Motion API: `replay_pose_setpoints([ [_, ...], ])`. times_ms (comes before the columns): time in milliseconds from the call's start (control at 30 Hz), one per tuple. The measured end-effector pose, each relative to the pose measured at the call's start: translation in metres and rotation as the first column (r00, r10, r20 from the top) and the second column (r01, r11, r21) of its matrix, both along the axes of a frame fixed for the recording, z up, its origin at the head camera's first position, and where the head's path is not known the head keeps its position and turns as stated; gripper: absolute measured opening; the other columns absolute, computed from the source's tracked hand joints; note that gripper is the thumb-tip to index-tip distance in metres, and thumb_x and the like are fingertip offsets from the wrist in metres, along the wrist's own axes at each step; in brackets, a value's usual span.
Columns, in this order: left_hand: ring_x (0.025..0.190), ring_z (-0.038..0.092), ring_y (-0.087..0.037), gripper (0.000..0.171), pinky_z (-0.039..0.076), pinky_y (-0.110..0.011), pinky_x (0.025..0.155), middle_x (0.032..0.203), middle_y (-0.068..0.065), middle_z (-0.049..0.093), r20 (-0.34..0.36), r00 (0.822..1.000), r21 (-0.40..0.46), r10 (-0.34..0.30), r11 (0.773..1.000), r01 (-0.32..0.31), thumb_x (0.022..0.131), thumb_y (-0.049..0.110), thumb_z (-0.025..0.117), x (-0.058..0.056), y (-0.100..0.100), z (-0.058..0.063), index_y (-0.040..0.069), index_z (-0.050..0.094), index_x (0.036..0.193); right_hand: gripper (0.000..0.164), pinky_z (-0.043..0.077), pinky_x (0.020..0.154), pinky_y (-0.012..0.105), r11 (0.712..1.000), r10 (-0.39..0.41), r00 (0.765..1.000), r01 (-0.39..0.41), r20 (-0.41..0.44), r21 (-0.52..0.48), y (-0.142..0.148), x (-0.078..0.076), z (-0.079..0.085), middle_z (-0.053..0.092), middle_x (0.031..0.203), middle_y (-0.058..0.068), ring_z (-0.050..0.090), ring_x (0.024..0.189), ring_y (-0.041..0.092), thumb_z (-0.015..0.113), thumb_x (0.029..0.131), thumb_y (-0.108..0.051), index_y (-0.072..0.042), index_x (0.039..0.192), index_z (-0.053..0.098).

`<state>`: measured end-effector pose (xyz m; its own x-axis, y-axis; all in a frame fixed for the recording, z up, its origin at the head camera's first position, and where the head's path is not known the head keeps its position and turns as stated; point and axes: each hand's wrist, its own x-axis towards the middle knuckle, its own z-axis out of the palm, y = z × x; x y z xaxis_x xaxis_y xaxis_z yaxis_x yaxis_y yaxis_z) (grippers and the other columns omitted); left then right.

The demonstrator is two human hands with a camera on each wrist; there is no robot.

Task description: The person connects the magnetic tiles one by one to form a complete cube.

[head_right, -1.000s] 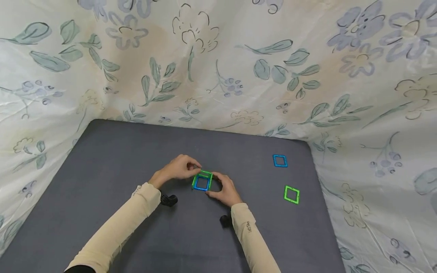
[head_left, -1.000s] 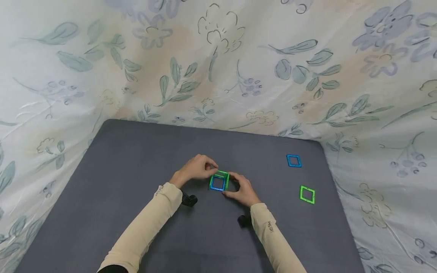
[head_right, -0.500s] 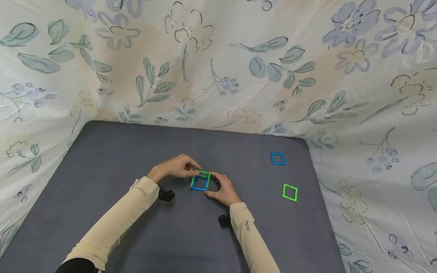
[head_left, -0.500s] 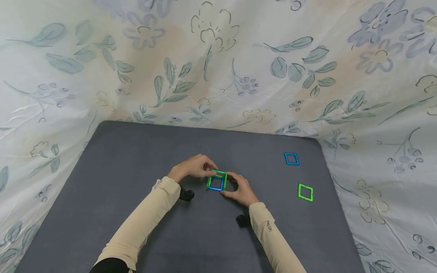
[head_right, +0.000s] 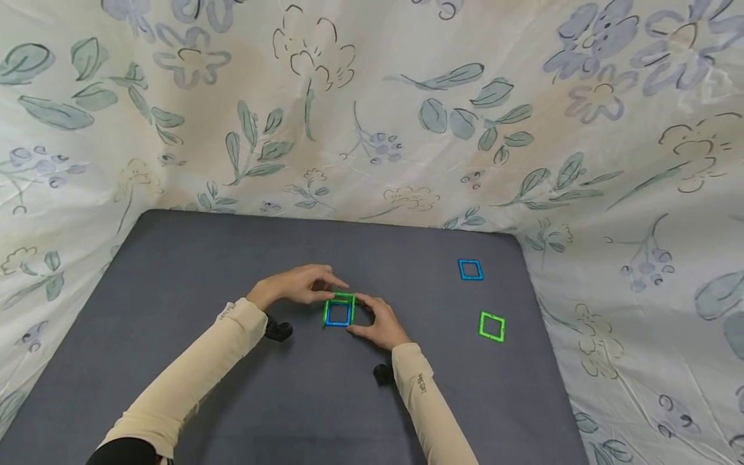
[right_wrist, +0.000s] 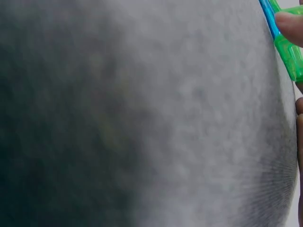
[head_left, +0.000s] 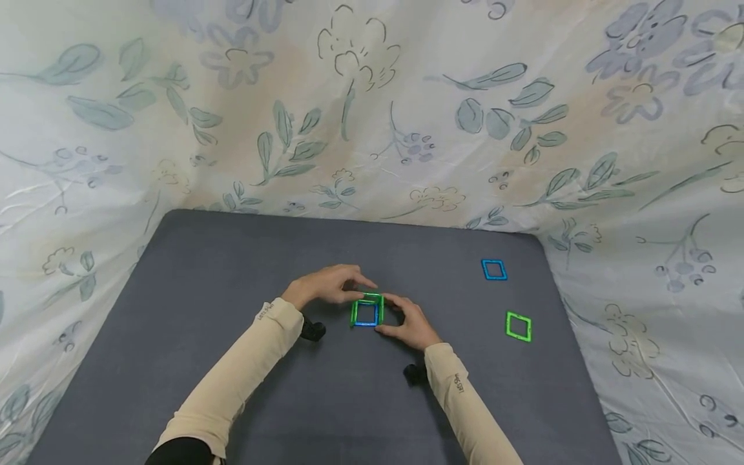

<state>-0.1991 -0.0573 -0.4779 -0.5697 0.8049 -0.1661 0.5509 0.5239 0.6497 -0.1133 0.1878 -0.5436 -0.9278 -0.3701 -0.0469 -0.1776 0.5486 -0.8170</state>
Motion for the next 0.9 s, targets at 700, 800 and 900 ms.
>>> replay_pose_setpoints([
  [700, 0.106, 0.053, -0.027, 0.048, 0.041, -0.037, 0.087, 0.129, -0.011, 0.060, -0.031, 0.999, -0.027, -0.036, 0.999, 0.035, 0.101, 0.025, 0.065, 0.010, -0.013, -0.004, 0.023, 0.056, 0.149, 0.047, 0.055, 0.095, 0.043, 1.000, -0.005, 1.000, 0.005, -0.004, 0.023, 0.000, -0.010, 0.000, 0.071, 0.125, 0.011, 0.066, 0.112, 0.026, 0.077, 0.091, -0.013, -0.009, 0.136, 0.067],
  [800, 0.109, 0.054, -0.030, 0.049, 0.043, -0.039, 0.087, 0.130, -0.012, 0.060, -0.066, 0.998, 0.010, -0.005, 1.000, 0.005, 0.100, 0.030, 0.067, 0.015, -0.016, -0.009, 0.022, 0.057, 0.148, 0.045, 0.056, 0.093, 0.040, 0.999, -0.028, 0.999, 0.029, -0.015, 0.034, 0.001, -0.012, 0.001, 0.072, 0.124, 0.009, 0.067, 0.108, 0.024, 0.079, 0.089, -0.013, -0.011, 0.134, 0.069],
  [900, 0.110, 0.055, -0.030, 0.050, 0.045, -0.042, 0.090, 0.129, -0.011, 0.062, -0.095, 0.994, 0.040, 0.051, 0.998, -0.048, 0.100, 0.035, 0.068, 0.021, -0.017, -0.013, 0.021, 0.058, 0.147, 0.046, 0.056, 0.095, 0.041, 0.998, -0.048, 0.998, 0.049, -0.028, 0.041, 0.007, -0.014, 0.002, 0.074, 0.124, 0.008, 0.067, 0.111, 0.026, 0.080, 0.089, -0.013, -0.012, 0.133, 0.069],
])
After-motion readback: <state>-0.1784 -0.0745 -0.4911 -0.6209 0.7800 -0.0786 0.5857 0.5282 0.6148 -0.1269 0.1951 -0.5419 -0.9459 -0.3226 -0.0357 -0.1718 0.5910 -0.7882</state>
